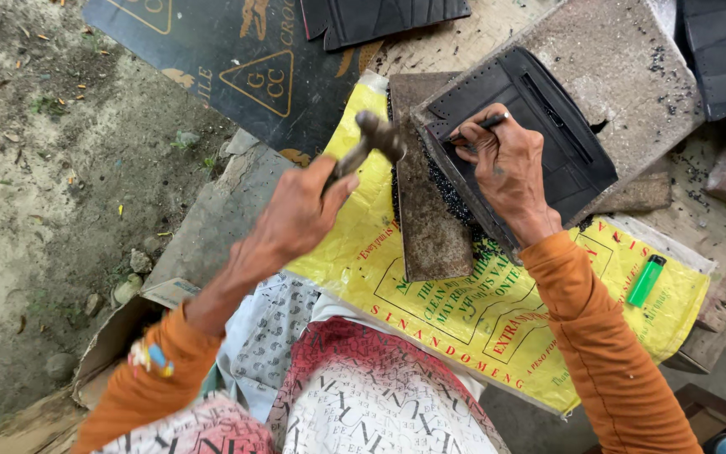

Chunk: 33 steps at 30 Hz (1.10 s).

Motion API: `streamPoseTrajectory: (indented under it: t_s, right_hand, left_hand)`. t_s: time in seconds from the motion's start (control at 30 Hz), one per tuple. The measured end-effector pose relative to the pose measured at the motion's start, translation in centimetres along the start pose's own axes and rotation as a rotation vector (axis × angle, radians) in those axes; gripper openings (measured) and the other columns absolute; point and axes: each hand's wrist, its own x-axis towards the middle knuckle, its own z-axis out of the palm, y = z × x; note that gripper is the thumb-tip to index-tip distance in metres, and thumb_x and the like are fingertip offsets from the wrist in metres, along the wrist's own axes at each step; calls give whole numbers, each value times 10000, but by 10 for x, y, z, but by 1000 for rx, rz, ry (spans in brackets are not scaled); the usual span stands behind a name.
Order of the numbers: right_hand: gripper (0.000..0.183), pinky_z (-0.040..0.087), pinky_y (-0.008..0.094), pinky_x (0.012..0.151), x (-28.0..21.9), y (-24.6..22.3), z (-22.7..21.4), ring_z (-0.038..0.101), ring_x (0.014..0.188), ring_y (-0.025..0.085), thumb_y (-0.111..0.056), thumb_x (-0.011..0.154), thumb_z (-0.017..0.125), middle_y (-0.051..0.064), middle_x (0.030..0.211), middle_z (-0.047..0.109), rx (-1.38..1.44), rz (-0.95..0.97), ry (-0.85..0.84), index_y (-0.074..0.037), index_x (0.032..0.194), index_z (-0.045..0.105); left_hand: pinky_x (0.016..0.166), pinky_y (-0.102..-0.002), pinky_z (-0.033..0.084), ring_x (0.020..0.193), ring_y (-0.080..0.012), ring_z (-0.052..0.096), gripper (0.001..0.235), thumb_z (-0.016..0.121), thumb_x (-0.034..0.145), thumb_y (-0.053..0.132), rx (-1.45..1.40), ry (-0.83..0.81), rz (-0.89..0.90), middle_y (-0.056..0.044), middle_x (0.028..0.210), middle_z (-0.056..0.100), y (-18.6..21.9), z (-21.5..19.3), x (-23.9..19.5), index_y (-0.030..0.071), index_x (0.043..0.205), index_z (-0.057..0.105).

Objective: The person uses a hammer and a metal punch to create holes along the edges of black rubber sheets. They repeatedly position the punch, strike it with the hammer, and move to the next spot on the same sheet, then switch to another sheet and continue the process.

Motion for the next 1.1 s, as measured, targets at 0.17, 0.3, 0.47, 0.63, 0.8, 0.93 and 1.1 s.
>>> streamPoseTrajectory:
  t_s: [0.17, 0.3, 0.47, 0.63, 0.8, 0.93, 1.1]
  right_hand:
    - [177, 676, 306, 795, 3, -3, 1, 733, 903, 134, -96, 1105, 608, 87, 931, 727, -70, -13, -15, 41, 994, 614]
    - [180, 680, 303, 829, 8, -2, -4, 731, 931, 127, -104, 1109, 608, 85, 956, 730, -21, 19, -56, 42, 1005, 621]
    - [198, 673, 295, 806, 5, -3, 1, 743, 902, 130, -120, 1119, 607, 85, 938, 737, -109, -46, -33, 37, 1001, 634]
    - [208, 604, 270, 699, 2, 1, 2, 725, 806, 119, -141, 1130, 623, 82, 883, 730, -233, -145, -16, 20, 999, 627]
    - [212, 569, 264, 729, 2, 1, 0, 677, 799, 133, -127, 1165, 577, 79, 871, 682, -196, -173, -35, 8, 1001, 595]
    - [209, 577, 258, 667, 7, -1, 2, 707, 771, 114, -145, 1109, 645, 81, 847, 703, -217, -125, -44, 12, 972, 630]
    - [207, 616, 246, 727, 16, 0, -3, 733, 826, 107, -149, 1119, 631, 66, 878, 719, -142, -63, -112, 8, 984, 623]
  left_hand:
    - [452, -477, 453, 496, -332, 574, 225, 580, 1028, 236, 5, 44, -30, -177, 644, 600, -20, 47, -48, 17, 1007, 536]
    - [556, -548, 443, 644, -477, 603, 221, 603, 1023, 187, 73, 159, 47, -258, 757, 635, -27, 71, -55, 1, 1005, 487]
    - [550, -555, 425, 650, -496, 591, 206, 603, 1015, 174, 31, 122, 15, -257, 758, 629, -30, 71, -57, 14, 1011, 473]
    - [539, -553, 420, 624, -489, 584, 209, 607, 1019, 170, 35, 96, -21, -253, 749, 618, -27, 69, -55, 12, 1026, 470]
    - [544, -551, 423, 633, -482, 592, 203, 602, 1014, 169, 13, 95, -27, -250, 761, 625, -27, 70, -55, 15, 1026, 471]
    - [544, -553, 419, 634, -483, 589, 205, 598, 1020, 171, -22, 83, -38, -253, 777, 630, -27, 69, -54, 11, 1028, 470]
    - [549, -553, 418, 642, -486, 588, 214, 605, 1020, 176, -36, 73, -50, -257, 763, 621, -32, 68, -52, 10, 1015, 471]
